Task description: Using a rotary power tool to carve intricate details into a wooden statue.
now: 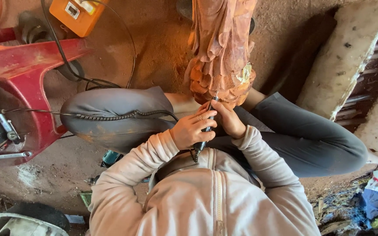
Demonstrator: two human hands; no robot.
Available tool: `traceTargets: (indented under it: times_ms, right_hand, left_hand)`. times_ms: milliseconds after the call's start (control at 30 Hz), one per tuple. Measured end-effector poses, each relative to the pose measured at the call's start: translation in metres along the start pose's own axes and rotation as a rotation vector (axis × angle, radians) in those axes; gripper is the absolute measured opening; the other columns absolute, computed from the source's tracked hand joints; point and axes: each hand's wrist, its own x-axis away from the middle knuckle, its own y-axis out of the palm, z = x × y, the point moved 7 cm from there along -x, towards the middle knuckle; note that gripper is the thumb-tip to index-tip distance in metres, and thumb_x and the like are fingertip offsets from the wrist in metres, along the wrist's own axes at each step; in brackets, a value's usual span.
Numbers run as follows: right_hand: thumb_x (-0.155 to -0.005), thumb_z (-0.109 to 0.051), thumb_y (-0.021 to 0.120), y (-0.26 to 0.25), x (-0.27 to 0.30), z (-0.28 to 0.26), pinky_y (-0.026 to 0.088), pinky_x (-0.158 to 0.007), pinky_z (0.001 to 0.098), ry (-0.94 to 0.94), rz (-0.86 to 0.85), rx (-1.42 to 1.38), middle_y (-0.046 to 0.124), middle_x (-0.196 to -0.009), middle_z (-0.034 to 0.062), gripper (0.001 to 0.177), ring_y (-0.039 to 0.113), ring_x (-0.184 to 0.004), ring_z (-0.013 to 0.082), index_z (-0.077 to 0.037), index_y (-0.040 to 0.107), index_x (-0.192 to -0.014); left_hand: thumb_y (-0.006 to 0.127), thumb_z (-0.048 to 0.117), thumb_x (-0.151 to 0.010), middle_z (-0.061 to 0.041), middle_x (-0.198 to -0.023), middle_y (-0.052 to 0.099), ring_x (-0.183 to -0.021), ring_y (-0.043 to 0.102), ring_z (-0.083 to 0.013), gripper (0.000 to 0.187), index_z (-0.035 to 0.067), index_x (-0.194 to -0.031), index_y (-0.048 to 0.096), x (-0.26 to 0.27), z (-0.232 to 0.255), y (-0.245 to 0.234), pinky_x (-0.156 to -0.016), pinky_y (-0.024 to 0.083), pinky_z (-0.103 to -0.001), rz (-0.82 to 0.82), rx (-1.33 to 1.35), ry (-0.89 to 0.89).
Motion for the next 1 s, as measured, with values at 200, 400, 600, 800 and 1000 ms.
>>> traceTargets:
  times_ms: [200, 400, 600, 800, 1000]
  right_hand:
    - [-0.11, -0.018, 0.049, 0.007, 0.002, -0.009, 0.058, -0.069, 0.0318, -0.05, -0.044, 0.074, 0.067, -0.085, 0.0148, 0.032, 0.066, -0.079, 0.0205, 0.004, 0.068, -0.097]
    - [-0.11, -0.019, 0.05, 0.018, 0.005, -0.014, 0.058, -0.075, 0.0355, -0.062, -0.044, 0.165, 0.067, -0.085, 0.0165, 0.033, 0.065, -0.082, 0.0216, 0.005, 0.068, -0.096]
    - [-0.107, -0.024, 0.059, 0.022, 0.006, -0.014, 0.057, -0.077, 0.0409, -0.043, 0.021, 0.285, 0.067, -0.085, 0.0144, 0.033, 0.061, -0.082, 0.0206, 0.004, 0.071, -0.094]
    - [-0.107, -0.029, 0.058, 0.036, 0.002, -0.013, 0.054, -0.076, 0.0408, -0.025, -0.007, 0.353, 0.063, -0.081, 0.0103, 0.037, 0.057, -0.079, 0.0193, 0.002, 0.071, -0.09]
    - [-0.11, -0.032, 0.051, 0.035, 0.004, -0.02, 0.052, -0.075, 0.0413, -0.055, -0.068, 0.534, 0.063, -0.078, 0.011, 0.043, 0.058, -0.077, 0.0212, 0.0, 0.072, -0.09]
  left_hand:
    - [0.056, 0.024, -0.106, -0.002, -0.108, 0.068, -0.126, 0.065, -0.0298, 0.022, 0.021, -0.086, 0.065, 0.011, -0.003, 0.002, -0.106, 0.053, -0.042, -0.027, 0.016, -0.011]
    - [0.058, 0.023, -0.106, -0.003, -0.108, 0.068, -0.126, 0.065, -0.0306, 0.022, 0.02, -0.086, 0.066, 0.014, -0.002, -0.001, -0.107, 0.052, -0.043, -0.029, 0.033, -0.007]
    - [0.057, 0.021, -0.106, -0.005, -0.107, 0.068, -0.124, 0.066, -0.0327, 0.023, 0.019, -0.086, 0.067, 0.013, 0.002, -0.006, -0.105, 0.053, -0.045, -0.009, 0.013, -0.001]
    - [0.055, 0.015, -0.107, -0.007, -0.103, 0.069, -0.118, 0.069, -0.0345, 0.026, 0.016, -0.085, 0.068, 0.012, 0.007, -0.014, -0.102, 0.056, -0.045, 0.016, -0.066, 0.009]
    - [0.057, 0.014, -0.106, -0.007, -0.102, 0.071, -0.116, 0.07, -0.0355, 0.025, 0.016, -0.085, 0.07, 0.015, 0.006, -0.009, -0.101, 0.057, -0.047, 0.047, -0.009, 0.019]
